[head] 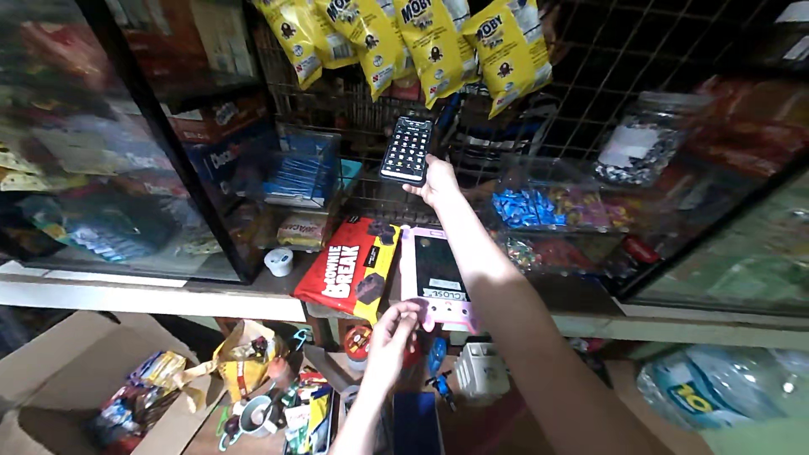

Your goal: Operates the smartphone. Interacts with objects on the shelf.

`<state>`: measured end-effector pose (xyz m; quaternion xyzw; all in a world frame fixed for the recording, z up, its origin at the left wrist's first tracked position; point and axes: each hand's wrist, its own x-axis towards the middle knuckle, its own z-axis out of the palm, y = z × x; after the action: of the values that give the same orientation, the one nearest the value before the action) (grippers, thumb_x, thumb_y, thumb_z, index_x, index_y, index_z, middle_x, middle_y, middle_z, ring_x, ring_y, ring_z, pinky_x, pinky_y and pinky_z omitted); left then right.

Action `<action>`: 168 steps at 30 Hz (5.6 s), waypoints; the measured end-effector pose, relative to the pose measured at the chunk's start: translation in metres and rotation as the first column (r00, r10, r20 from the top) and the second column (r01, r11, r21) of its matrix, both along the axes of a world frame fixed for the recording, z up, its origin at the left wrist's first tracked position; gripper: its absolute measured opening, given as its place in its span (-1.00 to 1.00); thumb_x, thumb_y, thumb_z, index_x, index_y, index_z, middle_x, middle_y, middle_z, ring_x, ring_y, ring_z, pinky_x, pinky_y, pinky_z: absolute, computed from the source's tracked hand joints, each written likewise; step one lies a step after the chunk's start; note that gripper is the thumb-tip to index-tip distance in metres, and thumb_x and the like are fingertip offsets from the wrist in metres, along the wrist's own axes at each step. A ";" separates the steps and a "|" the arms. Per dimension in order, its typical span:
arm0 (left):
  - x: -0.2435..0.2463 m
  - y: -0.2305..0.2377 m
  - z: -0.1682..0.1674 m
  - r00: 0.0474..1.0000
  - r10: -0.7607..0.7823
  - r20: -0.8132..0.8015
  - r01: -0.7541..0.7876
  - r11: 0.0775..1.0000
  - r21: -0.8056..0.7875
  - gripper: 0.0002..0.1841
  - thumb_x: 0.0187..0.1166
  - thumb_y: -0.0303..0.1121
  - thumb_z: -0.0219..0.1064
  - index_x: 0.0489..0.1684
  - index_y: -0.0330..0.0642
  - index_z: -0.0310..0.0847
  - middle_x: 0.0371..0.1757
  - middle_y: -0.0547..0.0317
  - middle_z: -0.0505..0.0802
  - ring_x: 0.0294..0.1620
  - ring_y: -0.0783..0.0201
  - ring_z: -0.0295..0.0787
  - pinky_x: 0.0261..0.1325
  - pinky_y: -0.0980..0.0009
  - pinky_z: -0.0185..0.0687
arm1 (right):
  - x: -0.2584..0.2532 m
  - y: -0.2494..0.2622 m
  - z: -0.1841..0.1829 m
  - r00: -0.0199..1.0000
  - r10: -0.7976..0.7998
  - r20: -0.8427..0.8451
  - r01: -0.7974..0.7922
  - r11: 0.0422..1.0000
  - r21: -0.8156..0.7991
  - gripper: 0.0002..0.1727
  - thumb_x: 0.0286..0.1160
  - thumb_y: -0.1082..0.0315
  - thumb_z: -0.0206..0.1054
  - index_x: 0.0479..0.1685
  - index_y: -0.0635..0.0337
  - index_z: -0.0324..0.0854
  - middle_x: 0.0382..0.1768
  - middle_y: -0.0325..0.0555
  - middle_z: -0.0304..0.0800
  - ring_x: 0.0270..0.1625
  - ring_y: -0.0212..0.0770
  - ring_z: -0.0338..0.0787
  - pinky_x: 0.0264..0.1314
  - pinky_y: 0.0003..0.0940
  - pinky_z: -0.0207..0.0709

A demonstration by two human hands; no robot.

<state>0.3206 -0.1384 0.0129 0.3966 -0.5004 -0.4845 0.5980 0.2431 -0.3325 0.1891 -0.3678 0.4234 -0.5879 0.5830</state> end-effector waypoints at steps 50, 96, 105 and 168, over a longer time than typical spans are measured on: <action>-0.161 0.018 -0.274 0.837 -0.441 0.323 -0.018 0.568 0.823 -0.64 0.83 -0.34 0.06 0.35 -0.43 0.57 0.03 -0.15 0.75 -0.18 0.20 0.63 -0.05 0.24 0.57 | -0.294 0.178 -0.505 0.735 0.491 -0.468 -0.006 0.695 0.719 -0.55 0.84 0.35 0.07 0.51 0.52 0.44 0.47 0.41 0.55 0.51 0.18 0.58 0.60 0.02 0.41; -0.303 -0.119 -0.294 0.978 0.207 0.014 -0.114 0.484 0.868 -0.82 0.77 -0.49 0.07 -0.32 -0.20 0.43 -0.65 0.27 0.49 -0.75 0.44 0.31 -0.66 0.56 0.32 | -0.353 0.123 -0.538 0.618 0.591 -0.519 -0.222 0.764 0.606 -0.64 0.74 0.42 0.15 0.32 0.52 0.60 0.09 0.36 0.78 0.00 0.09 0.84 0.19 -0.05 0.68; -0.282 -0.113 -0.284 0.988 -0.041 0.149 -0.113 0.464 0.879 -0.93 0.72 -0.52 0.15 -0.14 -0.32 0.50 -0.56 0.25 0.56 -0.66 0.45 0.39 -0.54 0.55 0.40 | -0.342 0.086 -0.513 0.172 0.649 -0.741 -0.258 0.755 0.602 -0.61 0.76 0.39 0.11 0.42 0.37 0.62 0.43 0.34 0.64 0.56 0.25 0.58 0.65 0.13 0.34; -0.313 -0.118 -0.327 0.399 -0.673 0.623 -0.161 0.617 0.770 -0.56 0.78 -0.34 0.13 0.51 -0.45 0.47 0.52 -0.43 0.59 0.62 -0.33 0.44 0.60 -0.25 0.28 | -0.391 0.122 -0.538 0.991 0.123 -0.044 -0.070 0.789 0.610 -0.73 0.72 0.52 0.15 0.27 0.47 0.54 -0.01 0.01 0.71 -0.13 -0.30 0.69 -0.09 -0.38 0.62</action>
<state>0.0074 -0.2561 -0.3143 0.6955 -0.5527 -0.4544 -0.0651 -0.1482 -0.2103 -0.3490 -0.2061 0.5937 -0.3749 0.6816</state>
